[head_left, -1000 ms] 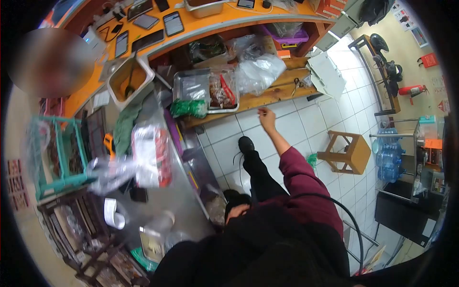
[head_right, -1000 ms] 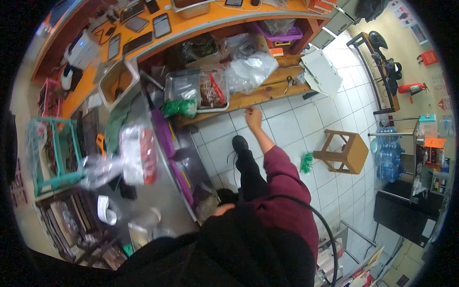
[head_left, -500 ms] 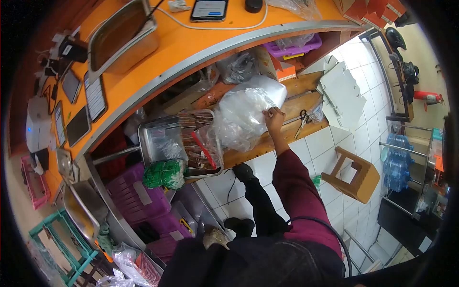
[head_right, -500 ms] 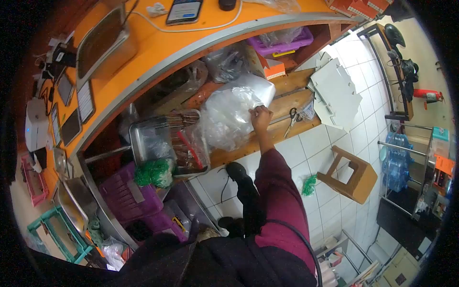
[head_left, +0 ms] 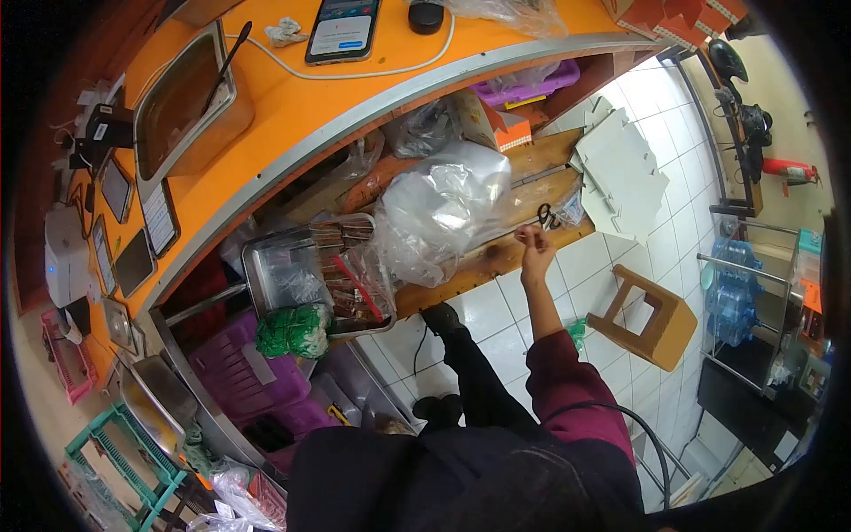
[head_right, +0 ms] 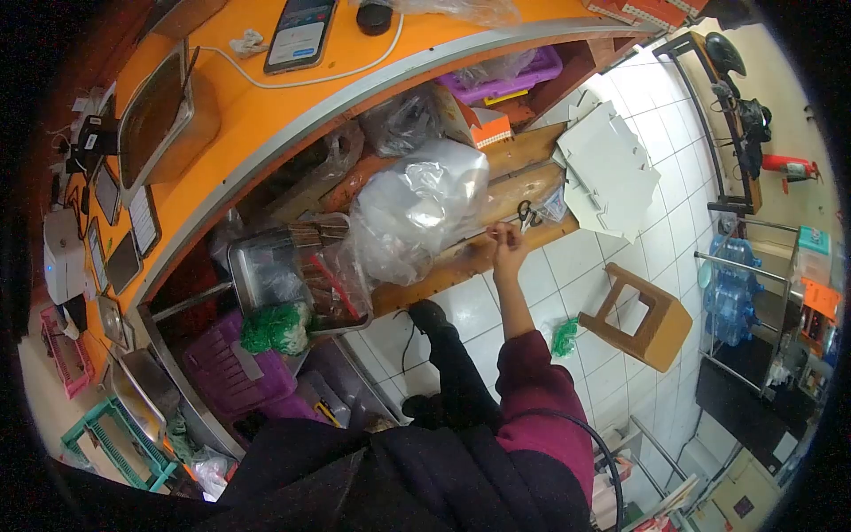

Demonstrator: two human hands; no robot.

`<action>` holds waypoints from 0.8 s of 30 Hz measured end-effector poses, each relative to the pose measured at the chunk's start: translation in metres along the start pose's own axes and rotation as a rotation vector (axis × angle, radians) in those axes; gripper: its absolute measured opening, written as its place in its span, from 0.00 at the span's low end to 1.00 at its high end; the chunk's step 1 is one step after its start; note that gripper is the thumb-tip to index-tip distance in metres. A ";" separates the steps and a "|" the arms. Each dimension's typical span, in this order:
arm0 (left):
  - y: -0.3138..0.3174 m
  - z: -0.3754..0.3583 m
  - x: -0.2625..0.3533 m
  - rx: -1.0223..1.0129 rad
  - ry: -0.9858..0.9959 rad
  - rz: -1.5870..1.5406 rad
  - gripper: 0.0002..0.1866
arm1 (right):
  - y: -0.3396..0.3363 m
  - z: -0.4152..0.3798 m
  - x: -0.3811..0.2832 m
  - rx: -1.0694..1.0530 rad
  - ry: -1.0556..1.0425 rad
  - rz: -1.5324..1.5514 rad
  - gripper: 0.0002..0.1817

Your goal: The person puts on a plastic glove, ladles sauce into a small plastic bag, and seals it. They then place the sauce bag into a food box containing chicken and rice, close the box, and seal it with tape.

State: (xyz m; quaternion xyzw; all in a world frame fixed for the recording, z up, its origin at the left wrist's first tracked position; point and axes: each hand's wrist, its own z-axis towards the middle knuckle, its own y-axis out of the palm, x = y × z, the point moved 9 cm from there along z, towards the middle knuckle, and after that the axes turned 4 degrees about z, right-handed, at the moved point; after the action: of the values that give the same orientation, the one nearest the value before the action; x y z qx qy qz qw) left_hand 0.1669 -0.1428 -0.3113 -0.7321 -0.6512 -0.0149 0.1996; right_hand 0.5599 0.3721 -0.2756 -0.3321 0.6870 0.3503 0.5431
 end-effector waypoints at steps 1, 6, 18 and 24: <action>-0.004 0.009 0.003 0.008 0.059 0.025 0.13 | -0.008 -0.001 -0.004 0.029 -0.018 0.059 0.08; -0.051 0.021 0.241 0.413 0.735 0.118 0.12 | 0.005 0.015 -0.003 0.141 -0.019 -0.434 0.13; 0.055 0.224 0.630 0.345 0.717 0.812 0.59 | -0.050 0.056 0.191 0.160 0.442 0.313 0.10; 0.076 0.218 0.598 0.345 0.874 0.698 0.59 | -0.027 0.020 0.034 0.200 0.603 0.817 0.11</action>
State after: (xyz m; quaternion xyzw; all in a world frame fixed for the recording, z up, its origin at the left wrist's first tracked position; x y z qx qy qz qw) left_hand 0.2791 0.4863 -0.3641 -0.7861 -0.2217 -0.1428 0.5591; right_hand 0.5863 0.3721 -0.3151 -0.0696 0.9167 0.3552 0.1690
